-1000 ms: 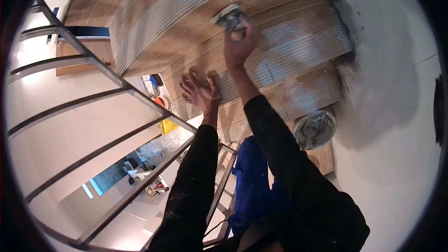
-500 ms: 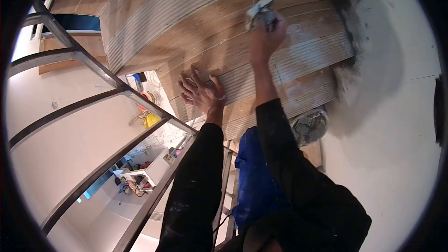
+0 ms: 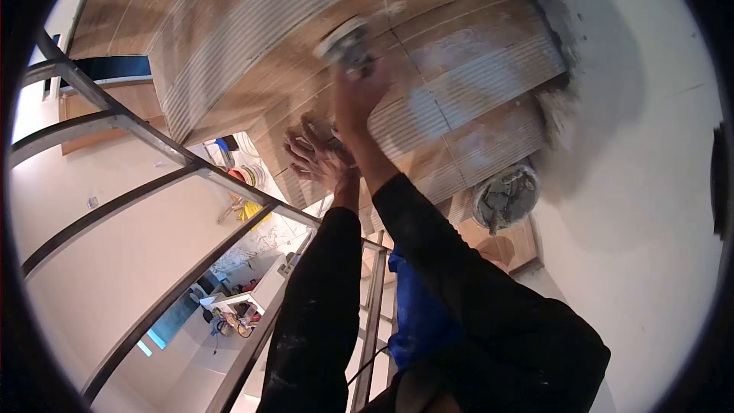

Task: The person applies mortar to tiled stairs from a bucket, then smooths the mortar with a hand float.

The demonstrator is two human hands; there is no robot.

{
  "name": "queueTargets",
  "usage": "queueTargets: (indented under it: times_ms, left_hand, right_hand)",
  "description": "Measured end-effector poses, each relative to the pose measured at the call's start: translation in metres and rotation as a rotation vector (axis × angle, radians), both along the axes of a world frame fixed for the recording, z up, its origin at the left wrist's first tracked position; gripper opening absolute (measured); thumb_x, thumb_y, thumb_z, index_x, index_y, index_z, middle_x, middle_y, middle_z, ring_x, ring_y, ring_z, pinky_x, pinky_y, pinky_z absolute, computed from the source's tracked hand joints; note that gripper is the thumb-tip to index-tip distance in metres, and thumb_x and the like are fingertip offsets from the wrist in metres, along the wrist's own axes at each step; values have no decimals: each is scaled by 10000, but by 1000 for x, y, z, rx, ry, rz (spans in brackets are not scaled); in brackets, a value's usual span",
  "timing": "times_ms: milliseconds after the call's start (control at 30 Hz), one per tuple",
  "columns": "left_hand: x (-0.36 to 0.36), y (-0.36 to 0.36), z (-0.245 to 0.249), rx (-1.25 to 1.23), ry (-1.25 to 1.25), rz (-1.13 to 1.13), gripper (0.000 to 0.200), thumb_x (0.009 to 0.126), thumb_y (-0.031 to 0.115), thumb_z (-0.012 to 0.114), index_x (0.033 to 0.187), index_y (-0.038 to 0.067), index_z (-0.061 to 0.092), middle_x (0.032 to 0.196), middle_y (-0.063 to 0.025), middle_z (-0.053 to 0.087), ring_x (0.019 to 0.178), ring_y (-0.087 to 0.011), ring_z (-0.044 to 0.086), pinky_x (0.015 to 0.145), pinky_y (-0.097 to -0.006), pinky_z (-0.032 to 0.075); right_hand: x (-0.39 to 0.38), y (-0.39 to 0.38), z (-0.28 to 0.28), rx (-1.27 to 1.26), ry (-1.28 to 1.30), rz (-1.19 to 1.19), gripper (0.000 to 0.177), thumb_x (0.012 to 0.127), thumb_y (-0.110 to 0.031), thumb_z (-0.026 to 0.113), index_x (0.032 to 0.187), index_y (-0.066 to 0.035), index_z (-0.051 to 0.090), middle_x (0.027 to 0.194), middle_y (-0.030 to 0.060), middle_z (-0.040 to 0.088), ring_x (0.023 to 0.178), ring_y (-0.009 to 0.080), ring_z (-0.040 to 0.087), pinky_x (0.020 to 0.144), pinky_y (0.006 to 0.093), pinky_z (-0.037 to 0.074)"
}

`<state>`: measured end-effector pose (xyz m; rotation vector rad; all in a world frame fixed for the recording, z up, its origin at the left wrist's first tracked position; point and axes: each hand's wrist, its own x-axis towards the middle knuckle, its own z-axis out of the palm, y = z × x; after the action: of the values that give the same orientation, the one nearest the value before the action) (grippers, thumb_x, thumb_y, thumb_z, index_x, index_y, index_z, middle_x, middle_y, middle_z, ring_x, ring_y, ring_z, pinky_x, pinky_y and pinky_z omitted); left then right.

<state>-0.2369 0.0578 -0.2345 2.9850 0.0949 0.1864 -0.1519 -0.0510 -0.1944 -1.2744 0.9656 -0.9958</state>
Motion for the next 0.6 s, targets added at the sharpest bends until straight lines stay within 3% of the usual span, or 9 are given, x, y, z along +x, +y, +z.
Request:
queueTargets:
  times_ms: [33, 100, 167, 233, 300, 400, 500, 567, 600]
  left_hand:
    - [-3, 3, -2, -12, 10, -2, 758, 932, 563, 544, 1599, 233, 398, 1669, -189, 297, 1546, -459, 232, 1180, -691, 211]
    - [1, -3, -1, -12, -12, 5, 753, 933, 553, 547, 1598, 233, 398, 1667, -190, 297, 1544, -460, 235, 1181, -689, 210]
    - [1, -2, 0, 8, -15, 24, 749, 933, 544, 550, 1597, 233, 398, 1665, -192, 298, 1542, -461, 239, 1183, -687, 209]
    - [-1, -4, 2, -5, -24, 16, 747, 930, 534, 546, 1599, 236, 396, 1666, -198, 294, 1538, -460, 247, 1187, -678, 203]
    - [-3, -6, 7, 5, 0, 20, 746, 929, 529, 545, 1599, 236, 398, 1666, -201, 295, 1539, -460, 248, 1189, -674, 202]
    - [2, -7, 9, 4, 5, 23, 748, 925, 526, 544, 1600, 237, 398, 1663, -204, 303, 1537, -460, 252, 1188, -670, 203]
    - [-2, -8, 8, 10, -16, 23, 759, 920, 532, 546, 1605, 243, 395, 1658, -199, 316, 1536, -459, 257, 1187, -668, 204]
    - [-1, -7, 9, 14, -35, 16, 765, 918, 537, 548, 1608, 247, 392, 1657, -195, 322, 1536, -459, 258, 1187, -667, 203]
    - [-2, -5, 9, 12, -10, 21, 766, 918, 541, 545, 1609, 250, 391, 1658, -191, 323, 1534, -459, 261, 1188, -664, 203]
  right_hand:
    - [-20, 9, 6, -1, 2, -4, 363, 806, 29, 709, 1157, 23, 619, 1062, 98, 642, 1001, 181, 631, 883, 340, 536]
    - [-39, 13, 15, -74, -273, 247, 279, 829, 10, 700, 1101, 15, 633, 1021, 82, 644, 990, 175, 624, 854, 335, 525]
    - [-41, -23, 10, 117, -250, 62, 221, 860, 4, 667, 1078, 3, 630, 994, 63, 643, 973, 166, 614, 842, 345, 519]
    - [-46, -92, 2, -54, -304, 16, 186, 900, -16, 645, 1084, -1, 621, 1005, 55, 648, 934, 144, 609, 814, 337, 525]
    - [-32, -144, -7, -58, -305, -38, 265, 871, -76, 659, 1113, 25, 618, 1026, 87, 615, 906, 173, 584, 867, 331, 512]
    - [-16, -128, -11, -106, -237, -29, 278, 861, -128, 682, 1098, 6, 630, 1005, 78, 617, 894, 171, 579, 836, 335, 513]
    - [-11, -56, -19, 24, -336, 153, 325, 801, -140, 777, 1076, -11, 661, 974, 66, 646, 923, 180, 618, 825, 351, 525]
    - [-32, -23, -5, -65, -190, 419, 321, 823, -92, 767, 1115, -23, 653, 1034, 61, 651, 964, 166, 618, 841, 334, 522]
    - [-39, -8, 5, -65, -193, 413, 321, 823, -92, 767, 1115, -23, 653, 1034, 61, 651, 964, 166, 618, 841, 334, 522]
